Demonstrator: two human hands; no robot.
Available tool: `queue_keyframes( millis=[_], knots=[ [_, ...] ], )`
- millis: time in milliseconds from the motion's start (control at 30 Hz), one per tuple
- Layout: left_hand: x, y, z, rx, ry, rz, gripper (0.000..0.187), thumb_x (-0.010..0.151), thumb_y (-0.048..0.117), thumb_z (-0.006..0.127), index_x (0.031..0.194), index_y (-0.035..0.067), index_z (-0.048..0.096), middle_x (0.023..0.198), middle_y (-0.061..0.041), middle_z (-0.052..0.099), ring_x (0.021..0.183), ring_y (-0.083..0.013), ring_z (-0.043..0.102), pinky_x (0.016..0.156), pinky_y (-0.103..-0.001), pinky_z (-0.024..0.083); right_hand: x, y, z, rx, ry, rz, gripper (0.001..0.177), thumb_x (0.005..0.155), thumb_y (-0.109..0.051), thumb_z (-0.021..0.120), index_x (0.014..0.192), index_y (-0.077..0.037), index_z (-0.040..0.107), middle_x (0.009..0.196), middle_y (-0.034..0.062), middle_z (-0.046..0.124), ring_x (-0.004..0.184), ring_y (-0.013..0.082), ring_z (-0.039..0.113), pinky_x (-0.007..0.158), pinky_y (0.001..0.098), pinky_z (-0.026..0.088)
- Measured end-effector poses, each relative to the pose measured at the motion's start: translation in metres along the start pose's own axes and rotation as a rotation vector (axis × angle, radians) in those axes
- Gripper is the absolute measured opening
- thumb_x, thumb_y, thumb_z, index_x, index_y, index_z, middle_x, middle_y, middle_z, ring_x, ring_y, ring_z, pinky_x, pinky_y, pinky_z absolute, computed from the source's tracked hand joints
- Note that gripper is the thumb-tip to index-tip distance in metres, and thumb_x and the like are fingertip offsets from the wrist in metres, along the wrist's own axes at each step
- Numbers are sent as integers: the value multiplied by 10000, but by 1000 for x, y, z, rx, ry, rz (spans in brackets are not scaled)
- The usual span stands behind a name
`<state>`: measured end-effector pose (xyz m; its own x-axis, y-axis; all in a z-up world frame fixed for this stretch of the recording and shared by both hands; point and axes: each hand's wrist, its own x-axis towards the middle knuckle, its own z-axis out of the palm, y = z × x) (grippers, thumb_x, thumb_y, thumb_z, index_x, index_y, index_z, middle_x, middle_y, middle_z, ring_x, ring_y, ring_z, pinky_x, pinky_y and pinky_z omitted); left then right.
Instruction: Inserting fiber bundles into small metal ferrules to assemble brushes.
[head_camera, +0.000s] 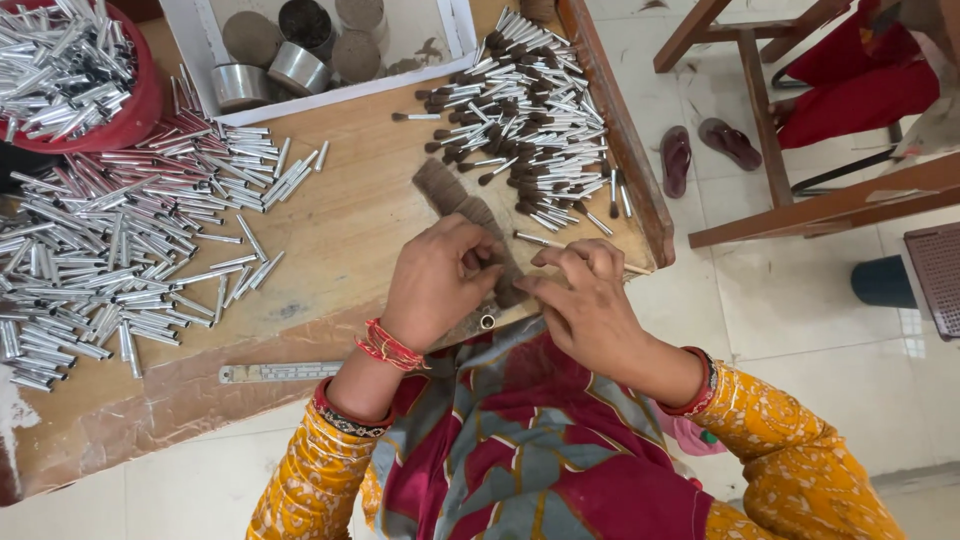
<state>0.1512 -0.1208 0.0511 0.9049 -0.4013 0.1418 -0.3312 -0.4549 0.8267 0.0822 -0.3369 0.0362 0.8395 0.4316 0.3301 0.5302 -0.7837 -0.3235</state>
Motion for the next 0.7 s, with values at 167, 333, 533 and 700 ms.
queue_keyframes(
  millis=[167,333,533,700],
  knots=[
    [4,-9,13,91,-60,57,191,689,117,815,836,86,697,800,-63,633,753,-260,664,653,-397,525,0,-1,2,12,37,-38,319,820,-183,787,1133,-174,726,1238,54,562,1171,330,451,1024,533,337],
    [8,-12,19,145,-101,19,181,669,118,792,816,98,688,789,-69,631,755,-280,657,662,-427,518,2,5,9,21,33,-41,258,836,-242,809,1073,-161,746,1247,61,561,1173,332,455,1015,527,338],
    [7,-9,24,161,-91,-16,181,693,141,795,803,84,664,812,-76,643,769,-302,659,676,-442,514,0,6,7,33,-12,-57,167,817,-185,802,948,-128,716,1198,54,590,1179,330,490,1052,527,344],
    [1,-2,22,201,70,71,175,722,88,760,856,79,648,784,-87,612,753,-312,642,658,-439,509,2,0,-4,63,-69,-79,178,766,-142,786,937,-160,739,1095,18,601,1151,343,493,1041,522,333]
  ],
)
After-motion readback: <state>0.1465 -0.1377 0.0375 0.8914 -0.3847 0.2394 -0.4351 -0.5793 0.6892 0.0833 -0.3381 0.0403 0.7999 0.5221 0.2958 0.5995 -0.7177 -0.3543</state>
